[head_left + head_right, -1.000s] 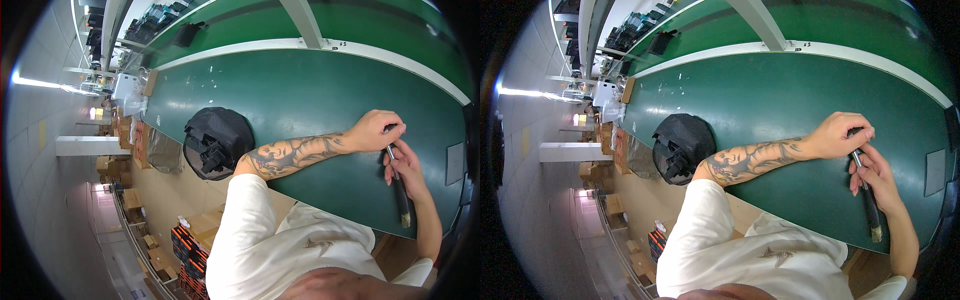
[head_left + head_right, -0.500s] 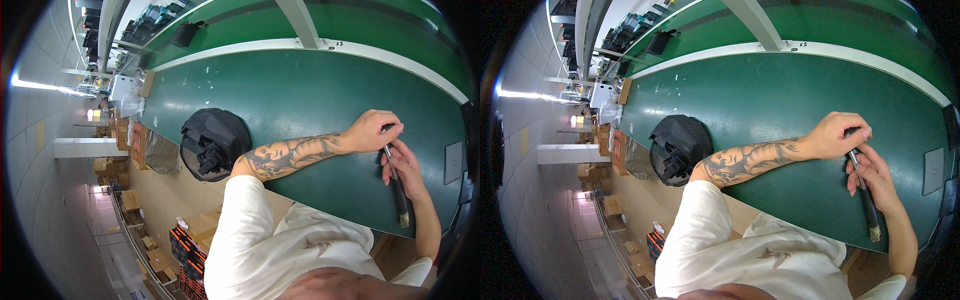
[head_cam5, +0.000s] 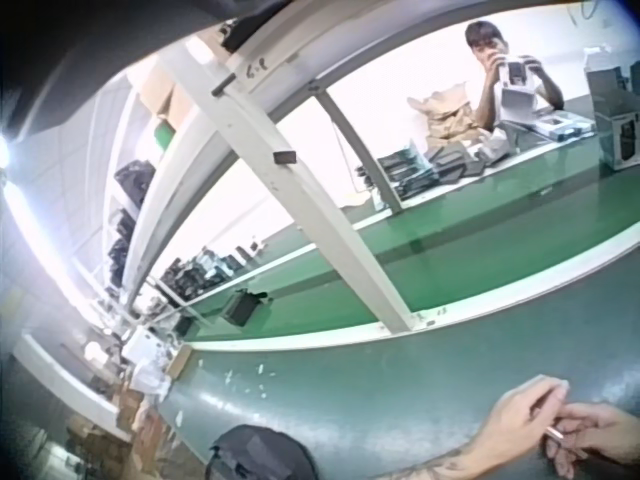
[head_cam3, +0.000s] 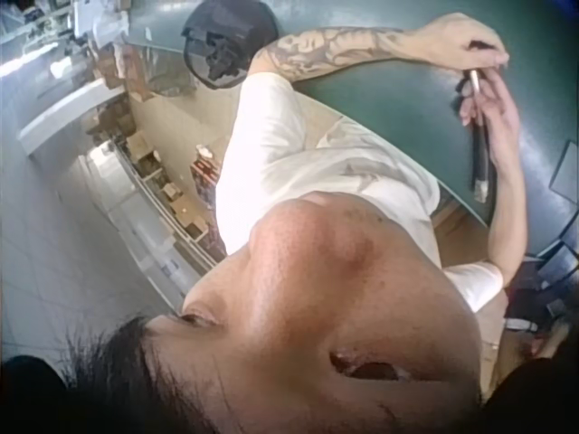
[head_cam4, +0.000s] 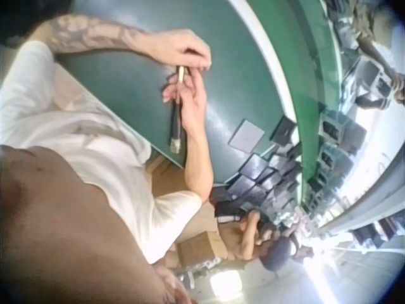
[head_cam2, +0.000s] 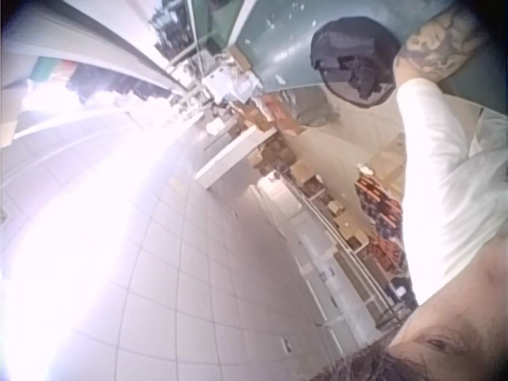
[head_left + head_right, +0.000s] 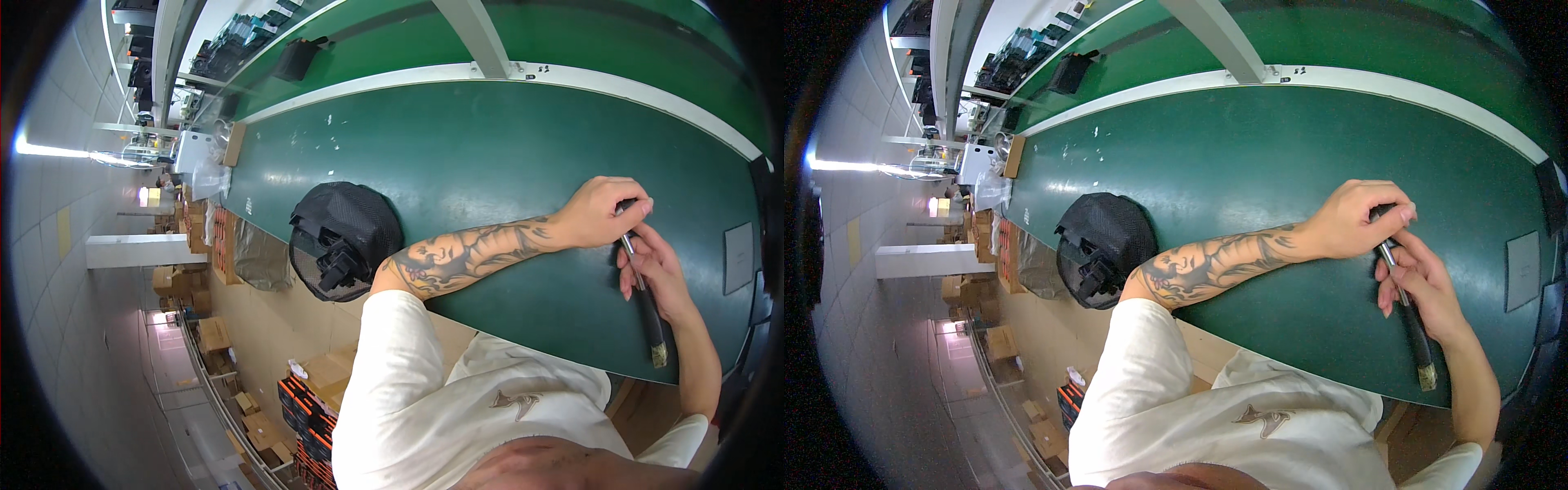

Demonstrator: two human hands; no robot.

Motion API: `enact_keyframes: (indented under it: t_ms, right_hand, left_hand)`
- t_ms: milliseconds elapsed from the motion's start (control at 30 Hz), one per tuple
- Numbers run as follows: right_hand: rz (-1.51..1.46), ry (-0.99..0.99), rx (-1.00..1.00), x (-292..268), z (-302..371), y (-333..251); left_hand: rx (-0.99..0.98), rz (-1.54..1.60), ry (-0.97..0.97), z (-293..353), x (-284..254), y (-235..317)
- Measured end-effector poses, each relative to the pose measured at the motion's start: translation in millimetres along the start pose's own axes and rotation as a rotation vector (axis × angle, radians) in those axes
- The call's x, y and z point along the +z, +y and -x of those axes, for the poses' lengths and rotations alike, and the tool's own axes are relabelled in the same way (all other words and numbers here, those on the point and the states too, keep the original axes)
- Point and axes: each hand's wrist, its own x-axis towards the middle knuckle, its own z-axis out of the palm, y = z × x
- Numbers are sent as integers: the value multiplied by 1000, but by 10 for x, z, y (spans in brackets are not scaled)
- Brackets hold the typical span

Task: The person assembles a small black electronic device by inserting a metal rod into a slot and securing it with a yellow rubber mallet. They then use a screwdriver to tighten a screw on the device's side. The person handles the device and tools on a green workbench in a workshop setting.

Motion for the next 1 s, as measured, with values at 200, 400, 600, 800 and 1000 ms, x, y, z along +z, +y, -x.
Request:
enact_keyframes:
  t_ms: [200, 400, 600, 800, 1000]
  right_hand:
    - [-3, -16, -14, -10, -2, 16]
    - [-9, -11, -14, -6, -1, 13]
    - [-2, -13, -9, 6, 4, -5]
    - [14, -18, -21, -10, 5, 8]
    - [26, -26, -23, -7, 0, 9]
  left_hand:
    - [-24, -10, -22, -4, -1, -5]
    - [1, -19, -8, -2, 1, -4]
    - [-21, -17, -18, -5, -7, 4]
    - [-21, -16, -23, -8, -7, 0]
    - [-23, -13, -15, 3, -6, 9]
